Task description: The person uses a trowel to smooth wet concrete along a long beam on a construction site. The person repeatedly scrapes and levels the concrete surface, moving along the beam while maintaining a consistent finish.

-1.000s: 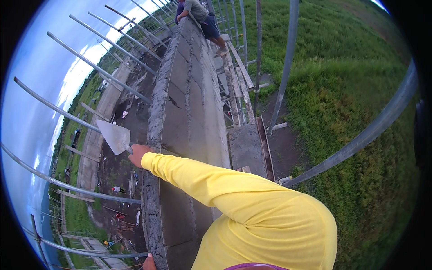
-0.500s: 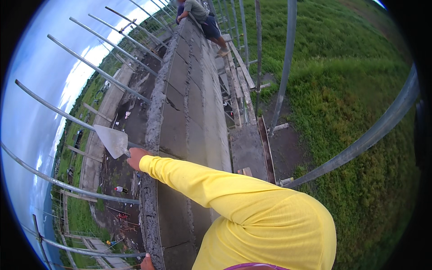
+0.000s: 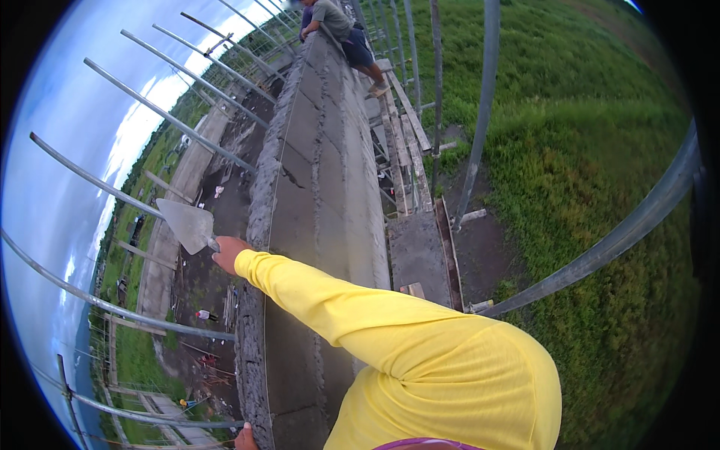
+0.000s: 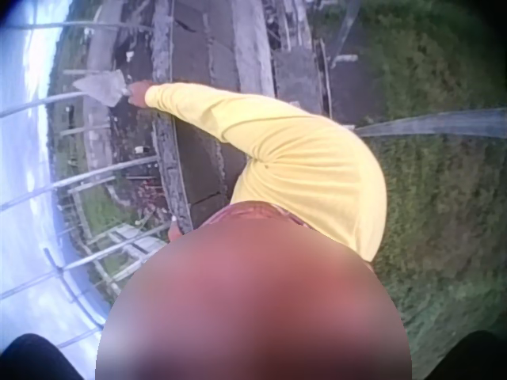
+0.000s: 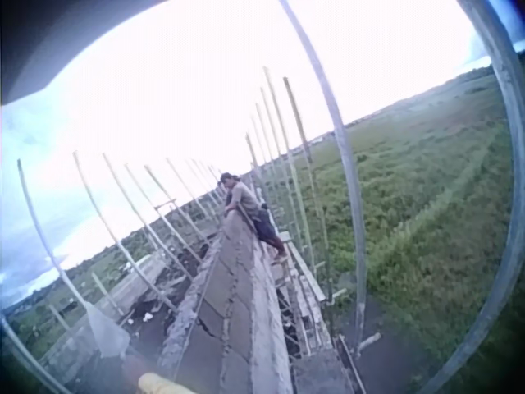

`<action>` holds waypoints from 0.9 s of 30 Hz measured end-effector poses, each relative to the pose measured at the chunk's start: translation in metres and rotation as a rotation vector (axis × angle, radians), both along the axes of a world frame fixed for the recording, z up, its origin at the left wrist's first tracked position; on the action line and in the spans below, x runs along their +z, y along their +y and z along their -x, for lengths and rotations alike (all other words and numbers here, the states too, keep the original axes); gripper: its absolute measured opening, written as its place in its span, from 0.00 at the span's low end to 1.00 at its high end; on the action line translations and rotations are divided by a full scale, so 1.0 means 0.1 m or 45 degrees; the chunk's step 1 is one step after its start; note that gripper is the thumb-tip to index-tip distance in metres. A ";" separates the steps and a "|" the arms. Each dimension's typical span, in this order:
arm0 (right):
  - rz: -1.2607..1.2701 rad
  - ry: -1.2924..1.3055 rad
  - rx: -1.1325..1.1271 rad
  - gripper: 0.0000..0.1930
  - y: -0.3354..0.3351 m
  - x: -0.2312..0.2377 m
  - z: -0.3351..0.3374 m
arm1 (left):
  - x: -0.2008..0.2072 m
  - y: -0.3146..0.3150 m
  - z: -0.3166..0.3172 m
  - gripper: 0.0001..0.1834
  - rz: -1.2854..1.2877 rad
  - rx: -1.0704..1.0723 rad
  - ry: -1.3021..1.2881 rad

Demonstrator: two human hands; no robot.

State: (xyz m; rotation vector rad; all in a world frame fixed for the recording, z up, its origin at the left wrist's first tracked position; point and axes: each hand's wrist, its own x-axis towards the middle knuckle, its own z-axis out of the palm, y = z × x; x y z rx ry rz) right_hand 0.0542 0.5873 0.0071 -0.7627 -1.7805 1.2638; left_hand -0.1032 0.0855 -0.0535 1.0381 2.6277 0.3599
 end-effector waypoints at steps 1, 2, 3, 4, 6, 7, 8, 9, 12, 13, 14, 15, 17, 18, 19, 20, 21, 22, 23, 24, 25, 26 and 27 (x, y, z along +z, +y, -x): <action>-0.017 0.032 -0.014 0.19 0.01 -0.02 0.01 | 0.01 0.01 0.01 0.28 0.003 0.000 0.005; 0.004 0.013 -0.021 0.20 0.03 -0.04 0.02 | 0.01 0.01 0.00 0.28 0.006 0.001 0.004; -0.038 0.062 -0.018 0.20 0.04 -0.06 0.02 | 0.02 0.01 0.01 0.28 0.008 0.004 0.010; -0.039 0.063 -0.009 0.20 0.04 -0.07 0.01 | 0.02 0.02 0.00 0.27 0.014 0.000 0.012; -0.039 0.063 0.008 0.20 0.03 -0.09 -0.02 | 0.02 0.03 0.01 0.27 0.017 -0.002 0.022; -0.045 0.058 0.018 0.20 0.02 -0.10 -0.04 | 0.02 0.03 0.01 0.27 0.019 -0.003 0.024; -0.051 0.054 0.026 0.21 0.00 -0.10 -0.05 | 0.02 0.03 0.02 0.27 0.019 -0.003 0.031; -0.037 0.074 0.034 0.21 0.00 -0.11 -0.05 | 0.01 0.03 0.02 0.26 0.021 -0.003 0.032; 0.003 0.090 0.066 0.20 0.01 -0.12 -0.04 | 0.01 0.03 0.02 0.26 0.019 -0.005 0.043; -0.014 0.114 0.059 0.20 0.02 -0.13 -0.04 | 0.01 0.02 0.01 0.26 0.021 -0.007 0.046; -0.011 0.121 0.054 0.20 0.03 -0.13 -0.03 | 0.02 0.02 0.01 0.25 0.019 -0.005 0.048; 0.013 0.102 0.050 0.20 0.04 -0.13 -0.02 | 0.01 0.02 0.00 0.25 0.017 -0.008 0.052; -0.042 0.136 0.039 0.20 0.04 -0.14 -0.02 | 0.01 -0.01 0.01 0.25 0.010 -0.008 0.057; -0.043 0.113 0.035 0.20 0.04 -0.14 -0.02 | 0.01 -0.02 0.02 0.25 0.004 -0.006 0.057; -0.052 0.120 0.046 0.20 0.04 -0.13 -0.02 | -0.01 -0.04 0.03 0.24 0.003 -0.003 0.058; -0.042 0.100 0.056 0.20 0.04 -0.12 -0.02 | -0.03 -0.06 0.06 0.24 -0.003 -0.006 0.061; -0.019 0.066 0.063 0.20 0.05 -0.12 -0.02 | -0.06 -0.09 0.09 0.24 -0.005 -0.008 0.055; -0.028 0.067 0.068 0.20 0.05 -0.11 -0.02 | -0.09 -0.12 0.13 0.24 -0.008 -0.010 0.055; -0.024 0.058 0.072 0.20 0.05 -0.11 -0.01 | -0.12 -0.15 0.15 0.24 -0.016 -0.010 0.056; -0.011 0.041 0.074 0.20 0.05 -0.11 -0.01 | -0.13 -0.19 0.17 0.23 -0.022 -0.016 0.054; -0.015 0.047 0.089 0.20 0.05 -0.10 -0.01 | -0.14 -0.21 0.18 0.23 -0.028 -0.024 0.057; -0.011 0.044 0.103 0.20 0.05 -0.10 -0.01 | -0.12 -0.24 0.16 0.23 -0.040 -0.039 0.062; 0.005 0.025 0.118 0.20 0.06 -0.10 -0.01 | -0.10 -0.25 0.12 0.23 -0.053 -0.060 0.079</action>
